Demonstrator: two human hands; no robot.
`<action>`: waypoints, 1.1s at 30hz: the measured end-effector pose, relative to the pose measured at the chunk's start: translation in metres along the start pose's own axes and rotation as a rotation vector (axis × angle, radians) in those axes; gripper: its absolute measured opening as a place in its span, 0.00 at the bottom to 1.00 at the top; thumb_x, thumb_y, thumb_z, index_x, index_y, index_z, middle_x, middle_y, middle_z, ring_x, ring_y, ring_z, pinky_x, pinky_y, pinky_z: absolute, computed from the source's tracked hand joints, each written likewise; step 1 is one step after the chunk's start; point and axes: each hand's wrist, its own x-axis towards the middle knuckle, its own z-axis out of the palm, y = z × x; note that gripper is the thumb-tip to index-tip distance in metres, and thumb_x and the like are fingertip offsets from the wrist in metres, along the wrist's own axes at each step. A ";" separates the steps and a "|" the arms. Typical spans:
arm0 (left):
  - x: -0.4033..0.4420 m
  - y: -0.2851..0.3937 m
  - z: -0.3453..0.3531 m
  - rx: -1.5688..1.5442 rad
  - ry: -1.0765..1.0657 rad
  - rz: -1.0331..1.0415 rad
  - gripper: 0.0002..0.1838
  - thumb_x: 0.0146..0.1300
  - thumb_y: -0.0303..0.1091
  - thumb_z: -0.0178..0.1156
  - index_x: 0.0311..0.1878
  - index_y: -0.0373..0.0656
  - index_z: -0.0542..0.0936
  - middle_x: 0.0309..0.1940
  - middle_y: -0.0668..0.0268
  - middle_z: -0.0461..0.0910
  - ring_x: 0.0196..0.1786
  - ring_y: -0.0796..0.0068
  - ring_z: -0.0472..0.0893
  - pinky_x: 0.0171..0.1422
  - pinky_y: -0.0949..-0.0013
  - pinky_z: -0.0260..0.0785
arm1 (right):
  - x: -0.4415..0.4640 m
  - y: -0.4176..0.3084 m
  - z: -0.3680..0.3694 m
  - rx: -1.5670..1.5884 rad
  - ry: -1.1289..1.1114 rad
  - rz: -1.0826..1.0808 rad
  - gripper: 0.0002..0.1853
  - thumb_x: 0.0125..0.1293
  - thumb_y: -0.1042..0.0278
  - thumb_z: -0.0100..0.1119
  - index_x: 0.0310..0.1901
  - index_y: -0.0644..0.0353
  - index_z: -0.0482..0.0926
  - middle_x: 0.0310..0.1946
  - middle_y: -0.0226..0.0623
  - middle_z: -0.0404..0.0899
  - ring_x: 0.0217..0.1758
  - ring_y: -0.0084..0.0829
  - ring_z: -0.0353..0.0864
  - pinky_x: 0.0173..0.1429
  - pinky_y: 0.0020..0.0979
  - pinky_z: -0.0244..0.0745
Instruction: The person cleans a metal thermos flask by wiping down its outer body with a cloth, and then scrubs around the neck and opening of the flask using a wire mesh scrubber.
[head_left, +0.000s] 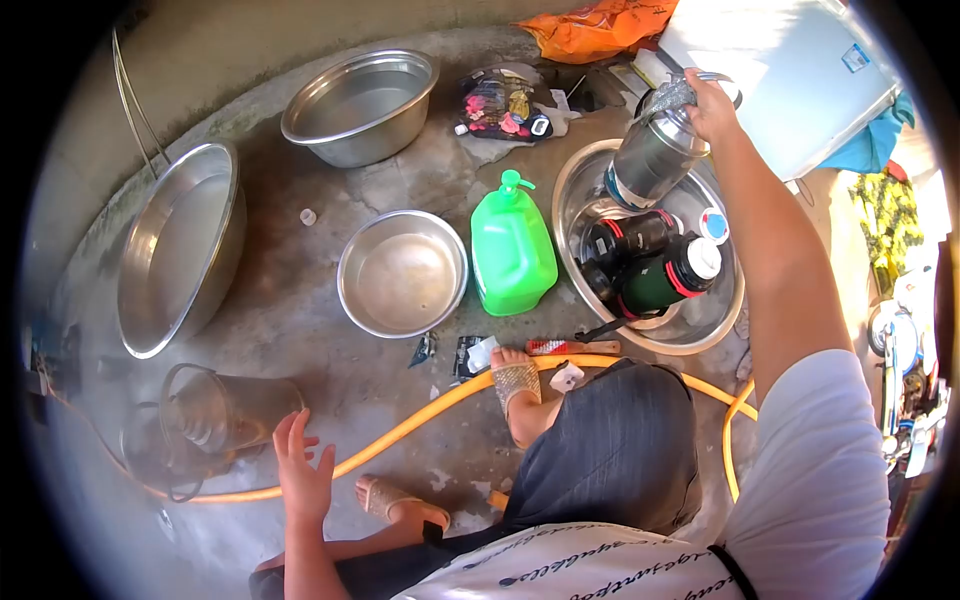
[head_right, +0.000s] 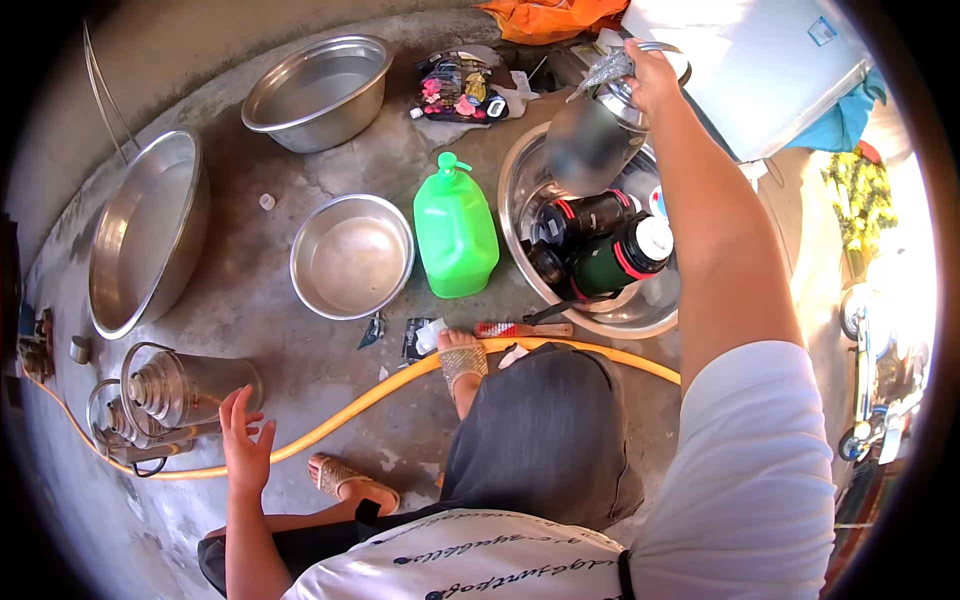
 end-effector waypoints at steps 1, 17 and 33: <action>0.004 0.001 0.003 0.005 -0.041 -0.026 0.33 0.56 0.21 0.63 0.67 0.48 0.69 0.64 0.61 0.66 0.47 0.68 0.78 0.50 0.66 0.72 | 0.007 0.011 -0.002 -0.005 0.002 0.014 0.09 0.67 0.69 0.62 0.47 0.51 0.78 0.42 0.27 0.80 0.43 0.29 0.78 0.55 0.46 0.69; 0.017 0.003 0.014 0.056 -0.155 0.004 0.29 0.55 0.23 0.64 0.63 0.45 0.72 0.61 0.62 0.69 0.46 0.67 0.79 0.49 0.65 0.73 | -0.014 0.067 -0.004 -0.322 -0.163 0.272 0.10 0.66 0.65 0.64 0.47 0.55 0.79 0.41 0.29 0.82 0.45 0.27 0.81 0.51 0.41 0.80; -0.023 0.002 -0.009 0.069 -0.246 0.101 0.26 0.57 0.28 0.66 0.60 0.47 0.74 0.59 0.63 0.70 0.46 0.64 0.80 0.49 0.63 0.74 | -0.140 0.032 0.022 0.290 0.039 0.280 0.10 0.66 0.76 0.58 0.48 0.61 0.76 0.47 0.39 0.76 0.52 0.37 0.77 0.57 0.48 0.74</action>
